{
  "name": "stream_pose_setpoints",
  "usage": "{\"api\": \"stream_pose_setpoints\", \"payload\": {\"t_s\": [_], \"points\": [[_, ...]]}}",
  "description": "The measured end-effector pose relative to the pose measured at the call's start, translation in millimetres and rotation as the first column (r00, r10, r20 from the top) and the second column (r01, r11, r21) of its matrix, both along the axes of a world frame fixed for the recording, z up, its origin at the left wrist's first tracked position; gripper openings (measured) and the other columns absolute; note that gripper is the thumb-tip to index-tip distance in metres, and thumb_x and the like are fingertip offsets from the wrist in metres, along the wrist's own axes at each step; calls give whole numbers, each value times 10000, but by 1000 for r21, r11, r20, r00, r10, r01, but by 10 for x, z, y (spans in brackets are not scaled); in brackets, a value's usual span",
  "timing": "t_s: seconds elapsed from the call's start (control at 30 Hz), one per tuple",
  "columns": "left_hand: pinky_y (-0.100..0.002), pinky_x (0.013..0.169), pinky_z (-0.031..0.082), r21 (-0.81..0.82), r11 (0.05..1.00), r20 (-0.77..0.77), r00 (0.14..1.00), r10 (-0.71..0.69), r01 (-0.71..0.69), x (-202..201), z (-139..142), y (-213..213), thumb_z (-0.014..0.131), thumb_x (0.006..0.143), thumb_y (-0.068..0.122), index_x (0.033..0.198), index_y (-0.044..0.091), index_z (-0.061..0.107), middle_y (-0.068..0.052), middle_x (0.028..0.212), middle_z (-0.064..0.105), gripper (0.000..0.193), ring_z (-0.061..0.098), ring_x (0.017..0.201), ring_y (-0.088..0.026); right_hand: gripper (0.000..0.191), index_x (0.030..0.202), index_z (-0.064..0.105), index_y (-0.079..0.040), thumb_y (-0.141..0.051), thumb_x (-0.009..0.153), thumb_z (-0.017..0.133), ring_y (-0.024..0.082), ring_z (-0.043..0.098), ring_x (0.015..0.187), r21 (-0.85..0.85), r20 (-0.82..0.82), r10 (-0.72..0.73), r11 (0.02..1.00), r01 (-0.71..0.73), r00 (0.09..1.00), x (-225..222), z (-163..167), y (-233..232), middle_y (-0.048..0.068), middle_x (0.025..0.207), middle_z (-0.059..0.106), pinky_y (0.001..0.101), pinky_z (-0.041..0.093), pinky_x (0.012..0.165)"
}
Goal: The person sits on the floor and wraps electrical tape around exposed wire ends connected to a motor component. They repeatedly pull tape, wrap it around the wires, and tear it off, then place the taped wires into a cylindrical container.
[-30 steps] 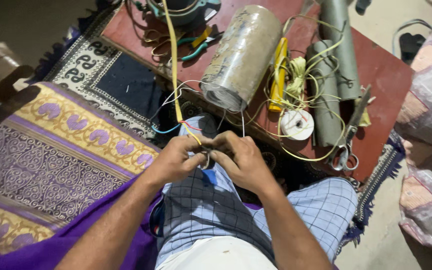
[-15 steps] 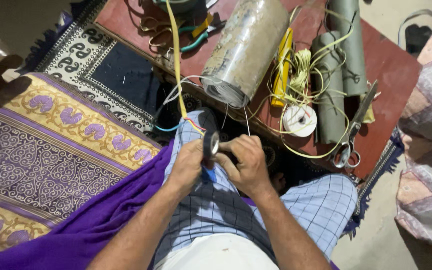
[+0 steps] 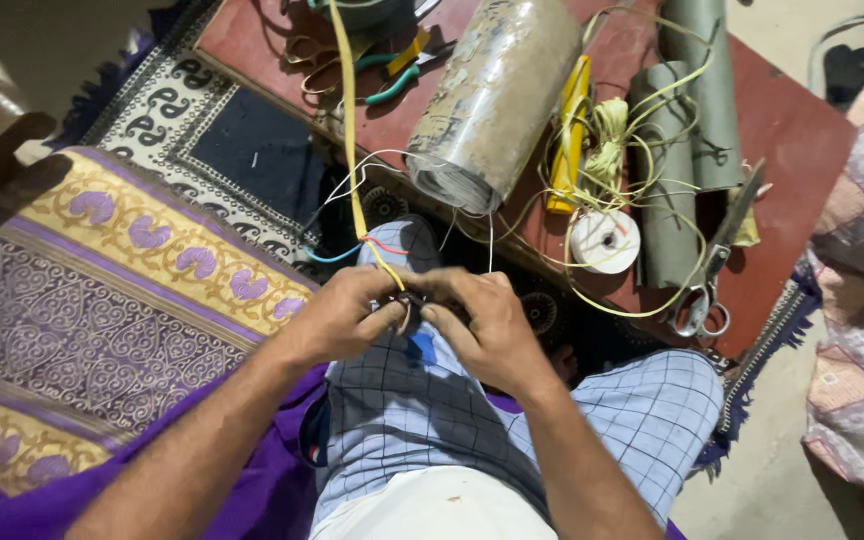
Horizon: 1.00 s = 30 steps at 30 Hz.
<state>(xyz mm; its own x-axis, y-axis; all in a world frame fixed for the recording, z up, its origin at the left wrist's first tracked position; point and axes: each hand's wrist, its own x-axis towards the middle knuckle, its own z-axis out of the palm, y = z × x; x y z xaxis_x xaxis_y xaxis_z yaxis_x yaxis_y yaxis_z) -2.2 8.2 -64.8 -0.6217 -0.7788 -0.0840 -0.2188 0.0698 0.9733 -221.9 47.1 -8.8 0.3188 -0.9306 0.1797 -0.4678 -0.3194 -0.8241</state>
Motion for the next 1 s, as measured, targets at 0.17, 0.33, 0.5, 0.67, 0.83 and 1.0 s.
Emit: {"api": "stream_pose_setpoints", "payload": {"t_s": [0.17,0.33,0.5,0.67,0.83,1.0], "points": [[-269,545,391,306,952,-178,981,80,-22,-6,-191,101,635,988,195,883,6,723,-11,707,602,233,515,608,-96,226,1017,732,-105,-100,792,714,239,659,810,-69,-106,-16,998,9,994,41,-89,34,31,864,721,387,421,829],[-253,440,320,761,643,-389,732,559,-86,-407,-272,355,541,1093,360,888,54,661,18,648,541,388,444,496,-73,174,975,687,-71,-155,838,754,249,651,846,-147,-88,-78,987,65,993,19,-166,96,55,888,698,396,419,861],[-295,931,546,777,601,-341,676,654,-189,-644,-131,324,313,986,557,1352,78,575,-34,1201,713,657,692,1055,-130,115,815,707,-100,-176,892,745,250,632,717,-236,-132,-258,946,222,957,163,-156,104,46,772,705,415,415,751],[-318,1153,390,426,903,-571,757,316,-55,-436,73,169,461,1038,512,1540,52,429,-37,1459,564,682,526,1356,-144,395,618,638,-81,-275,954,719,307,640,674,-66,-341,-294,955,290,893,220,-130,-30,106,643,636,461,418,692],[-305,881,544,372,920,-257,966,-28,126,-101,52,12,664,944,206,1423,6,581,-64,1158,677,525,636,1016,-147,238,788,699,-87,-263,948,705,320,648,681,41,-325,-163,982,186,932,117,-42,-27,98,706,682,461,431,707],[-255,893,545,352,910,-223,963,-148,221,175,26,-66,636,961,149,1361,5,587,-27,1144,701,429,640,1022,-88,187,1063,704,-81,-166,896,696,252,723,795,50,-36,-49,997,51,998,93,44,29,50,894,758,401,474,794]]}}
